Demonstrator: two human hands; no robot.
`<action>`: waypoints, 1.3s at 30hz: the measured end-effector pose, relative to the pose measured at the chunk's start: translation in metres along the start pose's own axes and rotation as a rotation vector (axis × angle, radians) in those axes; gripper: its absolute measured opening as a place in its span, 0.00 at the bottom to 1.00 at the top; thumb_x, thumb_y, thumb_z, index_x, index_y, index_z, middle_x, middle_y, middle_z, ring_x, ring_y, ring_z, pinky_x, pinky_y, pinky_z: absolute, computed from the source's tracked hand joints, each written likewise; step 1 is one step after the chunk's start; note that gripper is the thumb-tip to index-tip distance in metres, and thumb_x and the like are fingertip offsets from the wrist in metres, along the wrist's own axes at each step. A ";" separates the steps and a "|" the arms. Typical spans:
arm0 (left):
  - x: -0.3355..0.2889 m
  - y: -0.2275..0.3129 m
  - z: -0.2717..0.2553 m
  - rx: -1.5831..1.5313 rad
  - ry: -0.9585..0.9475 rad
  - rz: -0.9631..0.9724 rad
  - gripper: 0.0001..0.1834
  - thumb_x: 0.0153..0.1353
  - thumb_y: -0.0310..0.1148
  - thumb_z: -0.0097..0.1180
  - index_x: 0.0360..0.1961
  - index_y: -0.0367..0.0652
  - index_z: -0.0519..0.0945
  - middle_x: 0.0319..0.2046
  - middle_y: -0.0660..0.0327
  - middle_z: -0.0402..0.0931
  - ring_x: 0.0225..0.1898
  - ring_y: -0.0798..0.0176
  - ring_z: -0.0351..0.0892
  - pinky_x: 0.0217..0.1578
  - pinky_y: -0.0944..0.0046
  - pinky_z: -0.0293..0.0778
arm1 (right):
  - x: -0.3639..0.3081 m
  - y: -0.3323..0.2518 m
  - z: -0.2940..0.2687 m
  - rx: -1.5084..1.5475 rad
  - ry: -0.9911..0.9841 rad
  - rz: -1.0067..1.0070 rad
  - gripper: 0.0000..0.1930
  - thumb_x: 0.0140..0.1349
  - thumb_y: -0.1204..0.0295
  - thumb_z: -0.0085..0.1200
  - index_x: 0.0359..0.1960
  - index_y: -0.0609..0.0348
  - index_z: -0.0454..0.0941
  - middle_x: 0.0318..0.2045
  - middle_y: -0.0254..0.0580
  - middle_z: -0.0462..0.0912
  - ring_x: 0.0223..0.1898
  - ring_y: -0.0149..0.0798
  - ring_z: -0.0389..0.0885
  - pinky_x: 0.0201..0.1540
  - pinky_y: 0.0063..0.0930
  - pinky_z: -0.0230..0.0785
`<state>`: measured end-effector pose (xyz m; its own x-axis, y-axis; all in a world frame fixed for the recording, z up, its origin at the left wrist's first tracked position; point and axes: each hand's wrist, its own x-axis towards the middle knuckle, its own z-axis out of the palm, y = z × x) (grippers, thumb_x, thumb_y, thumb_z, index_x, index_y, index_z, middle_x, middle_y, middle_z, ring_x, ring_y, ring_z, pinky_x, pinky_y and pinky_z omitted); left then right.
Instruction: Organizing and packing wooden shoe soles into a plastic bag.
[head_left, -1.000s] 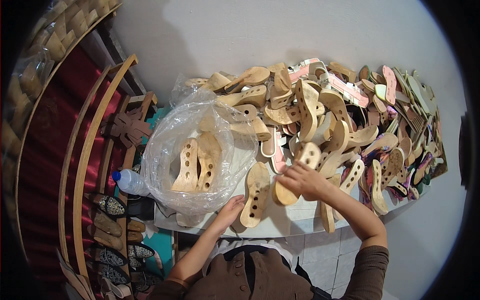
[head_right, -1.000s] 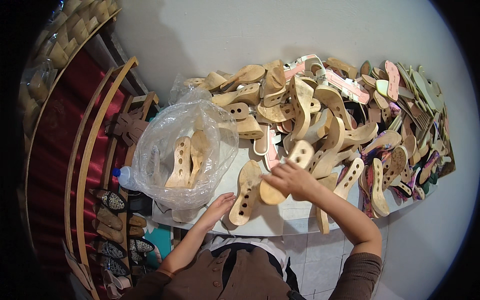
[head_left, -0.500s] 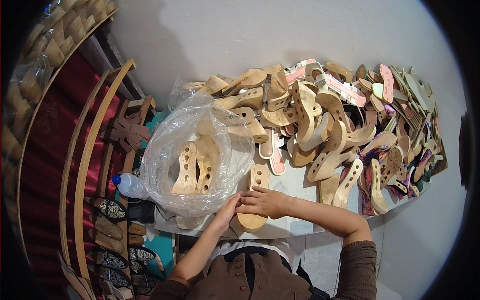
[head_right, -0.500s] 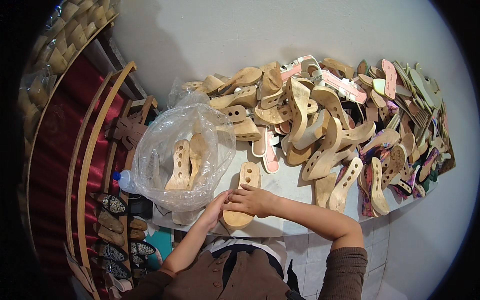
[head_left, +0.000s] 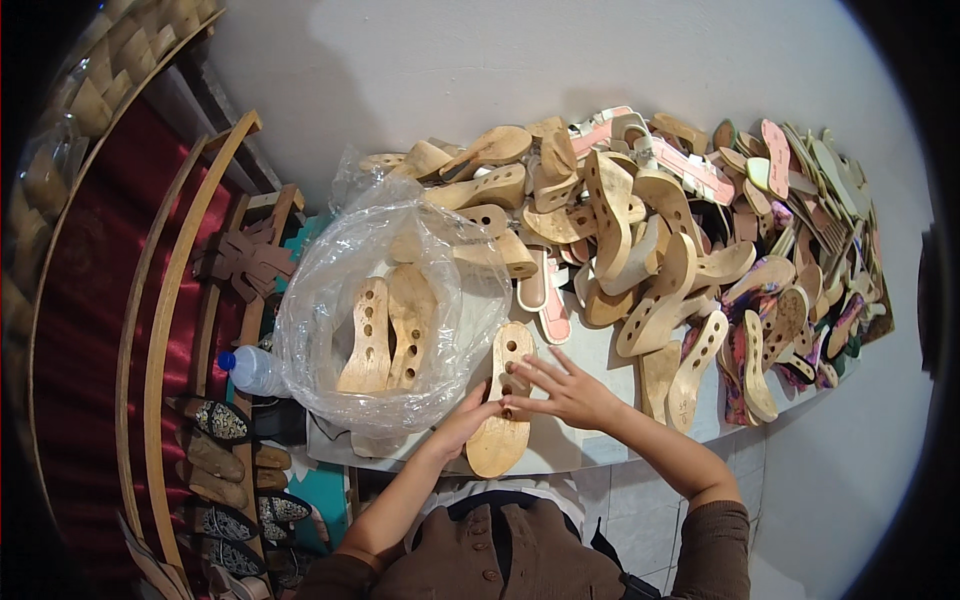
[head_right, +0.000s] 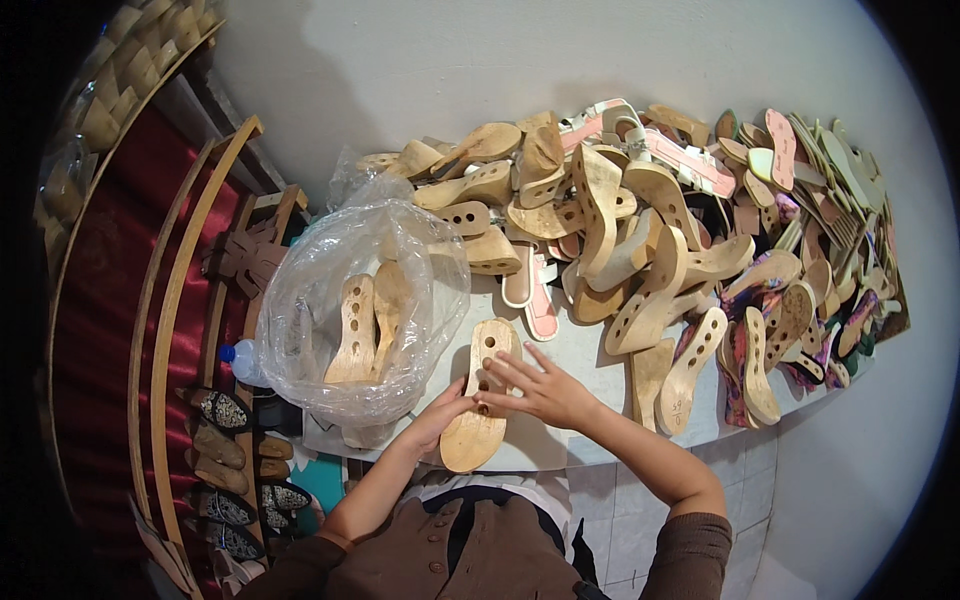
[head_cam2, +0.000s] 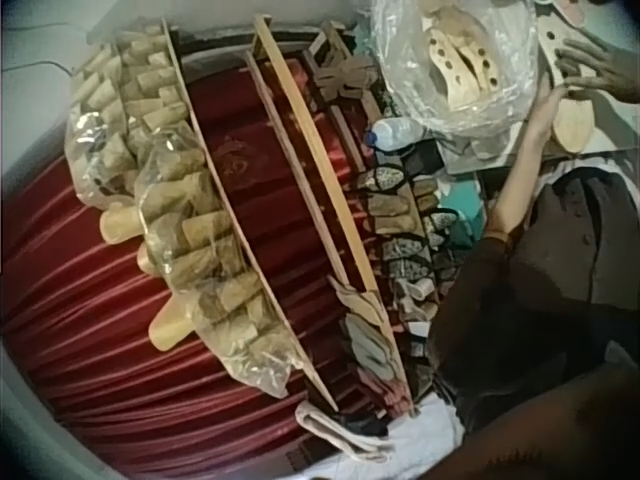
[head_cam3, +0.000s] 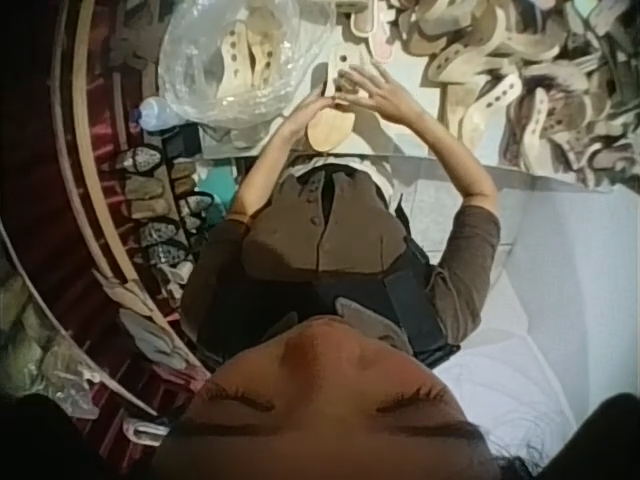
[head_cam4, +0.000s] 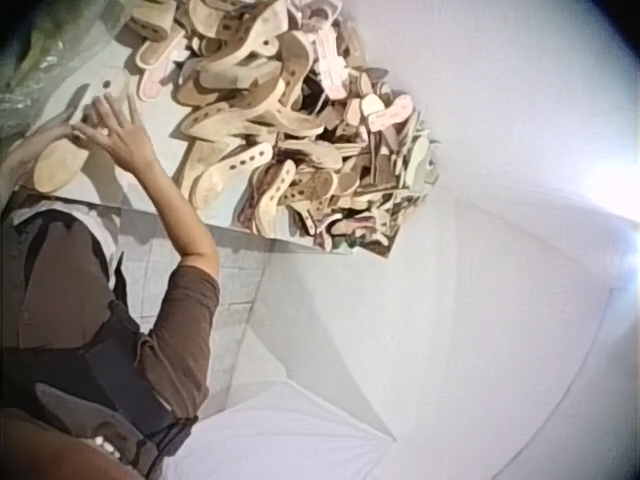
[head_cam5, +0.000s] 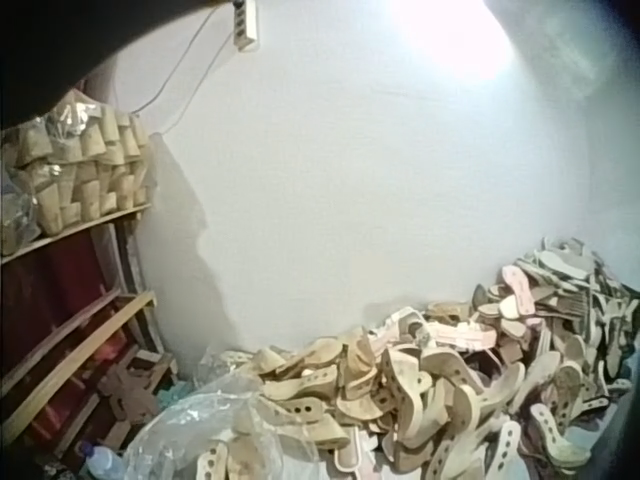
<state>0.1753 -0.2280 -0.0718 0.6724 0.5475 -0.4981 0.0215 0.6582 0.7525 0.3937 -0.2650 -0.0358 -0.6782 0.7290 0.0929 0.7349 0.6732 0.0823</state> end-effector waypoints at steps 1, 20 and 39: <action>0.002 -0.005 0.000 0.062 -0.007 0.028 0.31 0.62 0.37 0.44 0.64 0.40 0.49 0.58 0.55 0.58 0.58 0.64 0.61 0.54 0.67 0.62 | 0.002 -0.002 0.001 -0.018 0.006 -0.103 0.34 0.52 0.69 0.47 0.62 0.28 0.51 0.60 0.42 0.58 0.63 0.43 0.54 0.64 0.47 0.46; 0.018 -0.014 -0.002 0.124 0.065 0.030 0.24 0.63 0.27 0.39 0.61 0.39 0.54 0.52 0.57 0.65 0.51 0.67 0.69 0.50 0.69 0.68 | 0.038 0.001 0.025 -0.023 0.013 -0.186 0.28 0.55 0.64 0.46 0.59 0.35 0.54 0.54 0.35 0.66 0.58 0.39 0.61 0.60 0.42 0.52; -0.021 -0.032 -0.009 0.021 0.086 0.060 0.37 0.58 0.29 0.50 0.64 0.35 0.45 0.62 0.51 0.50 0.62 0.61 0.52 0.58 0.67 0.53 | 0.051 0.035 0.005 0.024 0.130 -0.599 0.28 0.58 0.68 0.41 0.61 0.38 0.54 0.58 0.40 0.63 0.60 0.39 0.61 0.59 0.42 0.55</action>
<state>0.1536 -0.2554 -0.0892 0.6071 0.6288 -0.4859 -0.0008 0.6120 0.7909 0.3850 -0.2036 -0.0327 -0.9664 0.2028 0.1581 0.2247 0.9649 0.1359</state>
